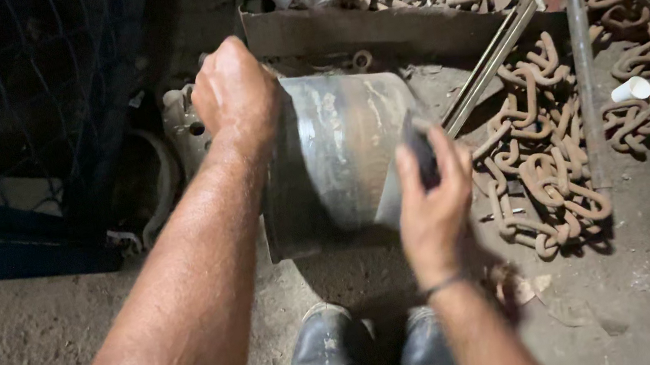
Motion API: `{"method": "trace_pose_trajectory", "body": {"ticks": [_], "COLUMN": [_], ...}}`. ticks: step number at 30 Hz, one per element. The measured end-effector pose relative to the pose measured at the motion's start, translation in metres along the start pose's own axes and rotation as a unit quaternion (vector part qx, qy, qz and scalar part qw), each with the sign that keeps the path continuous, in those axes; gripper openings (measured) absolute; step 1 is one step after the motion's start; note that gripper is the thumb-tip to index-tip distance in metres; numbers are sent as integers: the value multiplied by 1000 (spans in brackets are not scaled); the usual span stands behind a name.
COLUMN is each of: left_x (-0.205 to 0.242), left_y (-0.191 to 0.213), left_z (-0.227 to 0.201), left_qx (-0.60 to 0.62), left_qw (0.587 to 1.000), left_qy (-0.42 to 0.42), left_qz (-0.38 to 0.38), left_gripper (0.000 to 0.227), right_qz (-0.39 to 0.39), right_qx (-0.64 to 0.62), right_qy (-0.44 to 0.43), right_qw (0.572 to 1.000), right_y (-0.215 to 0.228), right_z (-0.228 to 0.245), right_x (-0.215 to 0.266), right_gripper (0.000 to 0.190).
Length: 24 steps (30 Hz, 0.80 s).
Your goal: The person is sanding a cylindrical metal object using a sanding block. They hold the object with one hand and sand it with the other, rotating it to cover different areas.
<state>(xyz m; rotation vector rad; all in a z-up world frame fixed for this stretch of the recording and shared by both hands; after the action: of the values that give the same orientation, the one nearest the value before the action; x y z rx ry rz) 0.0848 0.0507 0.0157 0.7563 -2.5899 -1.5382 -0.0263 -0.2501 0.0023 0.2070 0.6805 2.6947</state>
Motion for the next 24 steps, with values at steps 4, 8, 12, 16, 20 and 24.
{"method": "trace_pose_trajectory", "body": {"ticks": [4, 8, 12, 16, 20, 24], "left_x": [-1, 5, 2, 0, 6, 11], "left_y": [-2, 3, 2, -2, -6, 0], "left_z": [1, -2, 0, 9, 7, 7], "left_qx": [-22, -22, -25, -12, -13, 0], "left_qw": [999, 998, 999, 998, 998, 998], "left_qy": [-30, -47, -29, -19, -30, -27], "left_qz": [-37, -47, -38, -54, -49, -49], "left_gripper": [9, 10, 12, 9, 10, 11], "right_qz": [10, 135, 107, -26, -71, 10], "right_qx": [2, -105, -95, -14, 34, 45], "right_qy": [160, 158, 94, 221, 229, 271], "right_qw": [987, 973, 985, 975, 970, 961], "right_y": [-2, -28, -31, 9, 11, -12], "right_z": [19, 47, 50, 43, 34, 50], "right_x": [-10, -81, -94, 7, 28, -50], "right_gripper": [34, 38, 53, 44, 42, 38]}}
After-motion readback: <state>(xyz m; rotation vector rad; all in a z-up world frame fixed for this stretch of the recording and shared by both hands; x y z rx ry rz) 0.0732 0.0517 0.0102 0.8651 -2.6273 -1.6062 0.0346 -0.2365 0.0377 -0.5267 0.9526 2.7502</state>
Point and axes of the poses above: each hand's wrist, its own x-axis away from the middle knuckle, its own y-axis out of the back of the hand, z = x × y, the point moved 10 cm from there along -x, towards the middle knuckle, and after that the axes turned 6 degrees about -y, right-handed, at the moved point
